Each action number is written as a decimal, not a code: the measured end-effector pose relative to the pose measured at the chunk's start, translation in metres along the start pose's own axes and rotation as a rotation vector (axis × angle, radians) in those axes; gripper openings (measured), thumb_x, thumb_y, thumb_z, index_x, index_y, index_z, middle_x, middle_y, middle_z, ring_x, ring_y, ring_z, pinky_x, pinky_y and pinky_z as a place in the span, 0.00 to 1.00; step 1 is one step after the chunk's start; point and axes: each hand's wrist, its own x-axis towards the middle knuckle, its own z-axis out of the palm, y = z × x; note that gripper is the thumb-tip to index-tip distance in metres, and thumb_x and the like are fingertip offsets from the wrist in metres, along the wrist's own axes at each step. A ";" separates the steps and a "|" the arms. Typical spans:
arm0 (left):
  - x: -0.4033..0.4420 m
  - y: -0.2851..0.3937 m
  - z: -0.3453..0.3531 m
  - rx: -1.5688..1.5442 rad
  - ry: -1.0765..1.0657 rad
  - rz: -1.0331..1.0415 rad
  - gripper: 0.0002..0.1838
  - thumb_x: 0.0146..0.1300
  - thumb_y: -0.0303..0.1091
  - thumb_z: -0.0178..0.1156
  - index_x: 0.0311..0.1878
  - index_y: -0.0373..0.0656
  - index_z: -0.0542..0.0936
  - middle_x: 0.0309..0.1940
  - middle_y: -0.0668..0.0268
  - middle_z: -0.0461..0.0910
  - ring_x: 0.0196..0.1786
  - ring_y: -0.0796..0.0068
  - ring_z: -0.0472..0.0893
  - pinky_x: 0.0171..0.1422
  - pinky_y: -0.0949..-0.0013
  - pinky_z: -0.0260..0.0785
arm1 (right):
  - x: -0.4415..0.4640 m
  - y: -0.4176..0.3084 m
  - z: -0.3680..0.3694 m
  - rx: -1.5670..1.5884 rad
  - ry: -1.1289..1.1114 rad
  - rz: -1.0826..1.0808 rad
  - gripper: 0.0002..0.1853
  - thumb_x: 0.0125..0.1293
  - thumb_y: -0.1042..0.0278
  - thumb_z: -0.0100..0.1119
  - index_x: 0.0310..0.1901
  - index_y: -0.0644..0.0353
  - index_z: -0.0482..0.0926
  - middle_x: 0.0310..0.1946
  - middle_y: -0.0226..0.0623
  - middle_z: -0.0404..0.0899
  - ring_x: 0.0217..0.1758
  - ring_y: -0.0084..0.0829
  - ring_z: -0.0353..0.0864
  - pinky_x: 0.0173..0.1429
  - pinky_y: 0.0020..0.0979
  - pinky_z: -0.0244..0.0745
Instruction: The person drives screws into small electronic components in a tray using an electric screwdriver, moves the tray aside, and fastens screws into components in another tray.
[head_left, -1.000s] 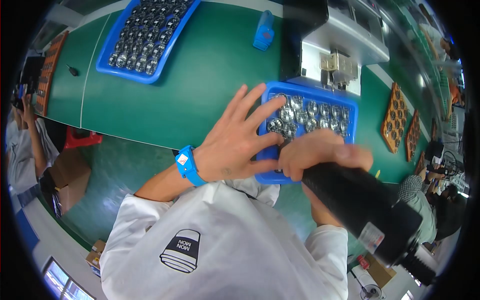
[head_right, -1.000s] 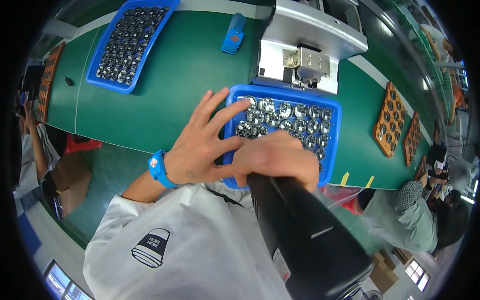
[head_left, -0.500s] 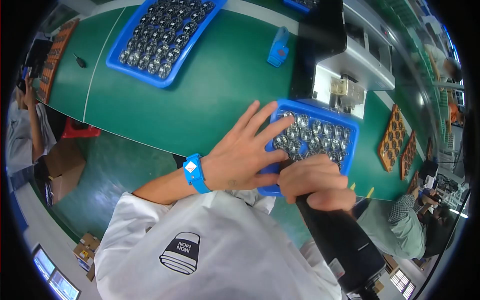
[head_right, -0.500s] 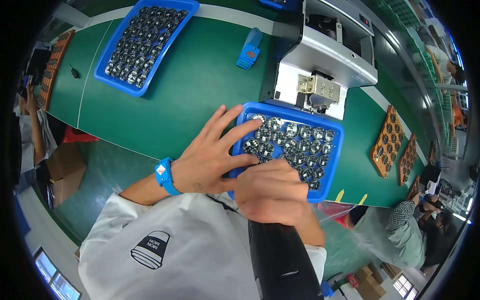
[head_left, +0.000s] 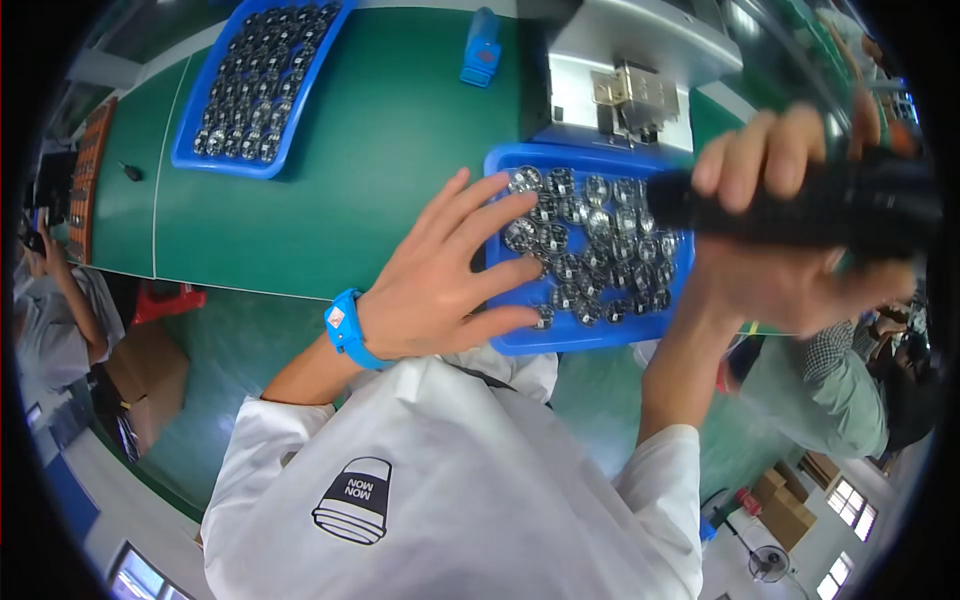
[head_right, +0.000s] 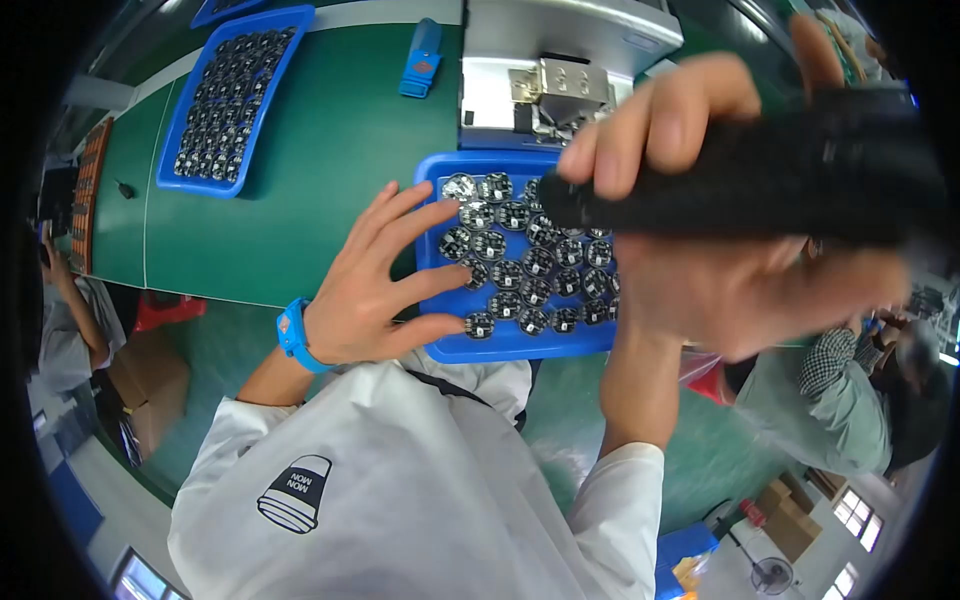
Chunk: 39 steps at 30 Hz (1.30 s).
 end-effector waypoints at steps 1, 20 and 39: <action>-0.002 -0.001 -0.001 -0.012 0.040 0.038 0.18 0.54 0.49 0.71 0.42 0.47 0.85 0.66 0.51 0.72 0.72 0.40 0.65 0.76 0.32 0.53 | 0.005 -0.004 -0.004 0.019 0.003 0.021 0.52 0.66 0.20 0.43 0.75 0.61 0.55 0.41 0.37 0.67 0.37 0.30 0.69 0.43 0.36 0.73; -0.010 0.009 0.005 0.233 -0.133 0.103 0.26 0.54 0.65 0.66 0.45 0.55 0.88 0.69 0.54 0.71 0.74 0.39 0.62 0.75 0.28 0.52 | 0.037 0.018 -0.021 -0.285 0.208 -0.016 0.49 0.67 0.21 0.43 0.69 0.65 0.59 0.29 0.36 0.69 0.26 0.28 0.69 0.31 0.30 0.69; -0.012 0.004 0.005 0.151 -0.123 0.065 0.25 0.54 0.62 0.68 0.46 0.55 0.88 0.70 0.53 0.69 0.74 0.36 0.61 0.75 0.28 0.51 | 0.024 0.029 0.017 -0.591 0.319 0.009 0.48 0.68 0.22 0.42 0.63 0.68 0.64 0.18 0.35 0.70 0.15 0.25 0.68 0.20 0.25 0.65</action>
